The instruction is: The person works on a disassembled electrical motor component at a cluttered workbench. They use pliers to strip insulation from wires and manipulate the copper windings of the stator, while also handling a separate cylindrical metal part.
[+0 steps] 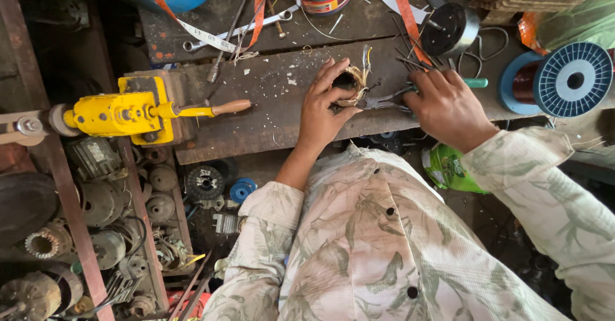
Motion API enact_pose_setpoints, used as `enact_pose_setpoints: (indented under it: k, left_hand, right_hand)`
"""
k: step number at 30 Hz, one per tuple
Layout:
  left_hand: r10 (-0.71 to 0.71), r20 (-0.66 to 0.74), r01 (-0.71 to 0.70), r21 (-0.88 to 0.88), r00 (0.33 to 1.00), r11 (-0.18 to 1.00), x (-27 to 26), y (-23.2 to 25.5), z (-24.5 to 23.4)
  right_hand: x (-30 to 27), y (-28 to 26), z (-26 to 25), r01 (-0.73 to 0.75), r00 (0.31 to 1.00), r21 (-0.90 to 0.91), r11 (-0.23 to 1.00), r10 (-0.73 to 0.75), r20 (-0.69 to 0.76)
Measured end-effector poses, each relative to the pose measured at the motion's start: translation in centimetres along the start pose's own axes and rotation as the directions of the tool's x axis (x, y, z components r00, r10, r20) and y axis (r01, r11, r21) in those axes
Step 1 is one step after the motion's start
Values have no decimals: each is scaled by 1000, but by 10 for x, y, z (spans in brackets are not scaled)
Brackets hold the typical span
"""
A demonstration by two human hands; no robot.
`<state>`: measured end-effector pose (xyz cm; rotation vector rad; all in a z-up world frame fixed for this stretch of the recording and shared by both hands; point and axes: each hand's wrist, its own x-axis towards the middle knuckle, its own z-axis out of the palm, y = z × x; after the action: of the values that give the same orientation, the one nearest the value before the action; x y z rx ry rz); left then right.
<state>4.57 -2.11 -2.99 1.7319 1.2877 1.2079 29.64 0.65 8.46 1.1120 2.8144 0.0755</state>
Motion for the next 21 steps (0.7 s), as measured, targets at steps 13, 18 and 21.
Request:
enact_pose_setpoints:
  k: [13,18,21]
  left_hand:
    - [-42,-1,42,29,999,999,3,9,0]
    - [-9,-4,9,-29,1000,1000,3,14,-5]
    - [12,-16,-12,7,1000,1000,2,13,-3]
  right_hand:
    - [-18,40,21,-27,999,302,953,38,-32]
    - [-22,-3,9,-135,977,59,989,143,-158]
    - [-21,-28,-3,-204,971,-9,979,201,-133]
